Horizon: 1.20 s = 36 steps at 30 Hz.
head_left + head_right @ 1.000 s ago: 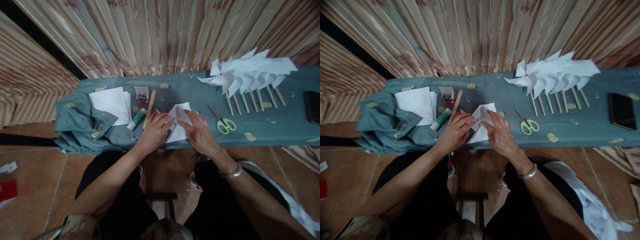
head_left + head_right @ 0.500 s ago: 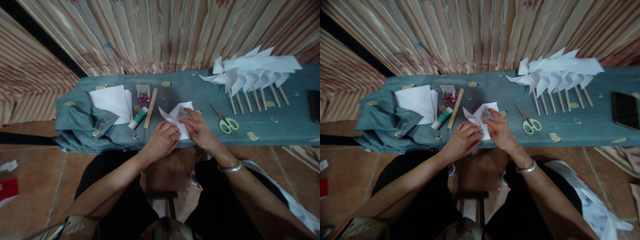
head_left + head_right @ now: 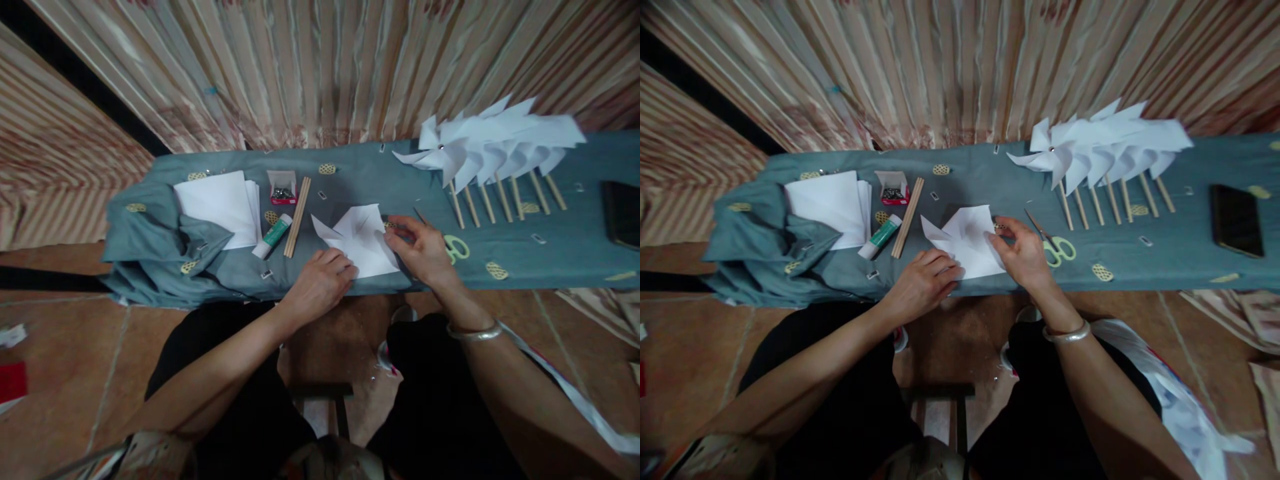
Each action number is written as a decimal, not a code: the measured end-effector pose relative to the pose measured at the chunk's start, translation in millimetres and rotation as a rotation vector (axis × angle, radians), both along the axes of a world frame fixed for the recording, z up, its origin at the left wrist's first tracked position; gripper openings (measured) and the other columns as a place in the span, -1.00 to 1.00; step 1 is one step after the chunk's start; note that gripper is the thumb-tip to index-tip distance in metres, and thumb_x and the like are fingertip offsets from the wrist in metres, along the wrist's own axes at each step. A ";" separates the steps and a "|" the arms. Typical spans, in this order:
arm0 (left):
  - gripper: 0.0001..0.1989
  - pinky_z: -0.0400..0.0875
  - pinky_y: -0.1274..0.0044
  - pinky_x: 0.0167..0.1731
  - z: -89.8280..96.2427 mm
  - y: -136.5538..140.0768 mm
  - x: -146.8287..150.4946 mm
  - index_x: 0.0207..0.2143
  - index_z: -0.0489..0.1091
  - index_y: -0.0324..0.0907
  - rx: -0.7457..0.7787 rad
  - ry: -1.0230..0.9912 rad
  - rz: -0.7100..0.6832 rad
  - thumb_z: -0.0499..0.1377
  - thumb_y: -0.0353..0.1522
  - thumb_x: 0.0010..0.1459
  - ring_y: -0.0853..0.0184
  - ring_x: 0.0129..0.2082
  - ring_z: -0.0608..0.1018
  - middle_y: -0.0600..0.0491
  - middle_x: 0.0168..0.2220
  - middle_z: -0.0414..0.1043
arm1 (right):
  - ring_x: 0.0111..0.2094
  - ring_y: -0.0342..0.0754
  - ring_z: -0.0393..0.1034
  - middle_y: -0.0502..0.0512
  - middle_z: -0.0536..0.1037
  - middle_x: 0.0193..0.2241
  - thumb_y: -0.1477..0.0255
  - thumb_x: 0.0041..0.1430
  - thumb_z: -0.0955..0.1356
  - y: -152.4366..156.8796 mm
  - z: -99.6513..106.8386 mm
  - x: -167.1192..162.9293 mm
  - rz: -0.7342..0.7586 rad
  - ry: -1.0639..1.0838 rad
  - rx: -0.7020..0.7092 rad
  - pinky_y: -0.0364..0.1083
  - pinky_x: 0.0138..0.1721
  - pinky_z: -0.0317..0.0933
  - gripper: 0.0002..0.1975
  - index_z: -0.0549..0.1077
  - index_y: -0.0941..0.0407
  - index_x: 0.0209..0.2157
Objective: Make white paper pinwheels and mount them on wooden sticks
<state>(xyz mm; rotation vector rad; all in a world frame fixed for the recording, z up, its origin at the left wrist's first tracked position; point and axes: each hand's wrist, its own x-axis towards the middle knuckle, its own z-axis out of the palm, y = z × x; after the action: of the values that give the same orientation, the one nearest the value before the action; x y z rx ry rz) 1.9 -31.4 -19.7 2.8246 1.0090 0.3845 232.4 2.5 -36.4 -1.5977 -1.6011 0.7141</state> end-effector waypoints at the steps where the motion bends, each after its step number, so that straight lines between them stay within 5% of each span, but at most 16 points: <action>1: -0.84 0.30 0.37 -0.16 -0.2 -0.3 -0.1 -0.15 0.41 -0.21 0.006 -0.002 -0.002 0.07 -0.39 0.30 0.19 -0.08 0.42 -0.06 -0.15 0.49 | -0.17 0.12 0.56 0.27 0.60 -0.09 0.17 0.09 0.40 1.5 -1.4 1.0 -0.013 0.055 -0.030 0.08 -0.15 0.45 -0.54 0.50 0.16 -0.04; 10: -0.85 0.36 0.39 -0.17 -0.6 -1.3 0.1 -0.17 0.43 -0.23 0.047 -0.075 -0.024 0.07 -0.42 0.30 0.21 -0.12 0.45 -0.04 -0.18 0.51 | -0.27 0.04 0.56 0.20 0.65 -0.25 0.14 -0.09 0.48 13.6 -14.4 1.6 -0.007 0.307 -0.145 0.00 -0.25 0.45 -0.47 0.50 0.14 -0.11; 14: -0.85 0.39 0.40 -0.16 -0.8 -1.3 -1.2 -0.19 0.43 -0.24 0.059 -0.119 -0.037 0.06 -0.43 0.30 0.22 -0.12 0.45 -0.04 -0.19 0.50 | -0.37 0.03 0.55 0.16 0.65 -0.36 0.16 -0.03 0.45 19.5 -12.3 0.1 0.002 0.238 -0.150 0.02 -0.27 0.45 -0.48 0.49 0.18 -0.08; 18: -0.85 0.40 0.40 -0.16 0.5 -1.9 -4.4 -0.19 0.43 -0.24 0.054 -0.101 -0.025 0.07 -0.43 0.30 0.22 -0.14 0.45 -0.05 -0.21 0.50 | -0.16 0.15 0.55 0.24 0.64 -0.17 0.23 0.09 0.37 21.1 -2.4 -2.9 -0.018 -0.100 0.029 0.16 -0.06 0.39 -0.57 0.51 0.15 -0.04; 24: -0.84 0.40 0.43 -0.22 -0.9 -3.2 -6.8 -0.23 0.43 -0.24 0.054 -0.063 -0.013 0.05 -0.43 0.30 0.24 -0.22 0.44 -0.03 -0.23 0.49 | 0.18 0.15 0.34 0.29 0.48 0.13 0.37 0.22 0.23 22.2 2.4 -12.1 0.219 -0.294 0.193 0.19 0.20 0.18 -0.54 0.40 0.17 0.13; 32: -0.87 0.38 0.44 -0.24 -2.9 -3.7 -8.7 -0.21 0.41 -0.23 0.062 -0.023 -0.018 0.07 -0.43 0.29 0.25 -0.22 0.44 -0.03 -0.21 0.48 | -0.22 0.09 0.55 0.11 0.66 -0.25 0.34 0.11 0.35 25.9 6.3 -9.7 0.062 -0.210 0.093 0.08 -0.07 0.37 -0.57 0.47 0.12 0.03; 36: -0.87 0.35 0.42 -0.24 -2.4 -2.5 -8.0 -0.22 0.41 -0.22 0.093 -0.039 -0.024 0.06 -0.43 0.30 0.24 -0.21 0.44 -0.02 -0.18 0.49 | -0.24 0.10 0.56 0.07 0.67 -0.34 0.37 0.08 0.37 25.0 8.8 -1.8 -0.005 -0.158 0.082 0.10 -0.08 0.36 -0.62 0.51 0.11 -0.04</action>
<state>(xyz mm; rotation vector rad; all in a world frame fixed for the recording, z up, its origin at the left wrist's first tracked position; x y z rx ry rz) -6.1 -33.9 -22.1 2.8961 0.9726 0.4951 230.7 27.5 -27.6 -1.6312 -1.7158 0.5228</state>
